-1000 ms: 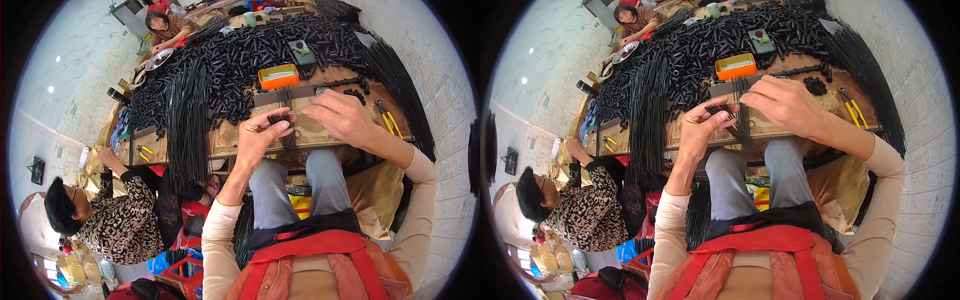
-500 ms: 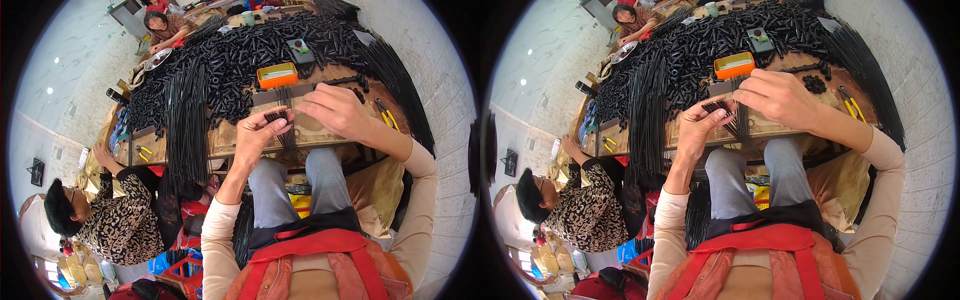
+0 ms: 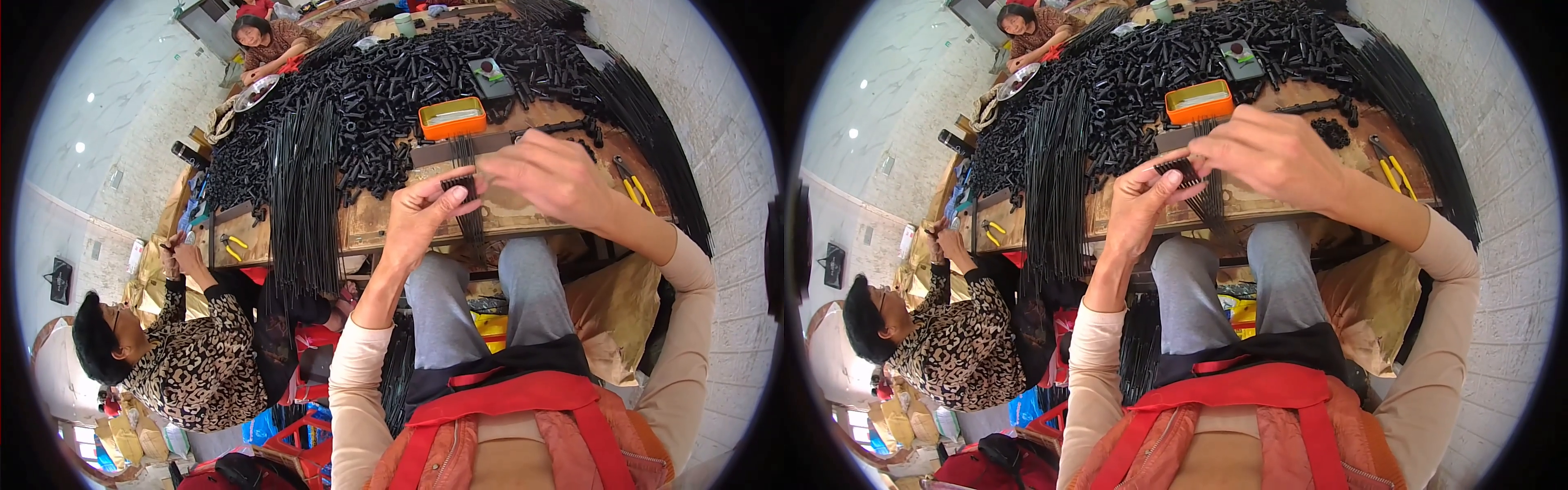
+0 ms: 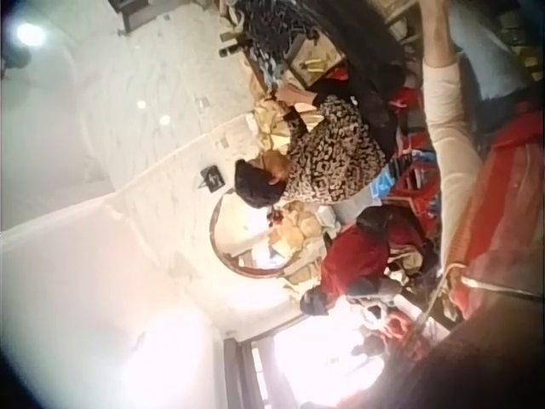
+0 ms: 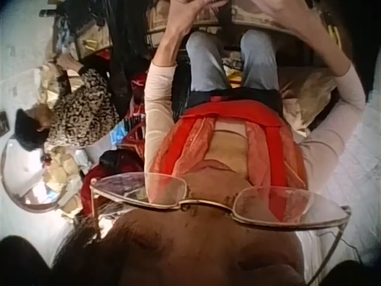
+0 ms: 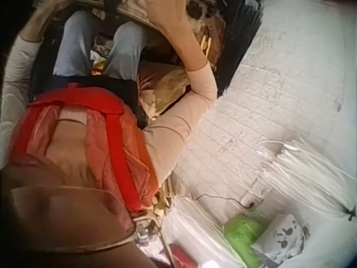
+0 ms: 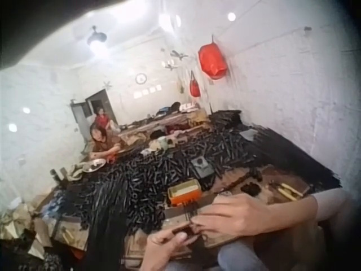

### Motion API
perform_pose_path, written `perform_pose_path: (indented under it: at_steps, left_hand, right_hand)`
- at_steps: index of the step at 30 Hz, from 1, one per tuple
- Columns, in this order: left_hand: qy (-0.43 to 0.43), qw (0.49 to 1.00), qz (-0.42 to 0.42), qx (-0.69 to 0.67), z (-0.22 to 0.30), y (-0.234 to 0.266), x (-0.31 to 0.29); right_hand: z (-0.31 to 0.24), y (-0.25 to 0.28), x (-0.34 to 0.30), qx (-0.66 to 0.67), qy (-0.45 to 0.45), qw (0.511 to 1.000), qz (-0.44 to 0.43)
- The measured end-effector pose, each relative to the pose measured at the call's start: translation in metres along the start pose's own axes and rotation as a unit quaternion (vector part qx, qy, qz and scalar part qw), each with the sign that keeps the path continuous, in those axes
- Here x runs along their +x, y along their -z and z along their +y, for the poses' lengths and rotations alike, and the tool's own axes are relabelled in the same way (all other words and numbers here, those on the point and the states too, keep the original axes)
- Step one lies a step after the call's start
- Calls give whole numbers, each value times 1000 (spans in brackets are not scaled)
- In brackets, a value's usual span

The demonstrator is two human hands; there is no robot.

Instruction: The worker is assembling and trimming small plastic components and metal ribs for umbrellas at a shared factory workbench.

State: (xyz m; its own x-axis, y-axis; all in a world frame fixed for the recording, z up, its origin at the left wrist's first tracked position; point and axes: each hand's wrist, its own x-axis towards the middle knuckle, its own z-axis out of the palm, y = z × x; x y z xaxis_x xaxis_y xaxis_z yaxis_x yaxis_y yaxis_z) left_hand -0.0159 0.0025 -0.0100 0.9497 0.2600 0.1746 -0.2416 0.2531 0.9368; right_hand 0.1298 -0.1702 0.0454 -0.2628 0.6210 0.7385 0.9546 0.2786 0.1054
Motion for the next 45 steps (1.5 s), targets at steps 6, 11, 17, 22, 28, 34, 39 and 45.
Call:
perform_pose_path:
  at_steps: [6,11,17,22,28,34,39,45]
  left_hand:
    - [-16,1000,15,14,8,-9,6]
    - [-5,999,22,31,6,-10,5]
    - [-88,780,-16,619,-77,36,-22]
    - [-162,709,-120,675,-100,43,2]
    - [-145,730,-150,651,-105,49,11]
    - [-134,673,-143,713,-112,54,28]
    - [-121,665,-135,724,-112,53,27]
    - [-118,664,-138,725,-107,49,28]
  right_hand:
    - [8,8,8,22,6,999,-22]
    - [25,7,-3,20,-104,994,12]
    - [57,-34,-76,100,-280,937,-185]
    - [106,-74,-71,84,-289,926,-226]
    - [189,-150,-33,114,-265,951,-115]
    - [236,-214,-16,17,-281,910,-304]
    - [247,-220,-20,31,-281,917,-280]
    - [227,-190,-18,83,-228,961,-136]
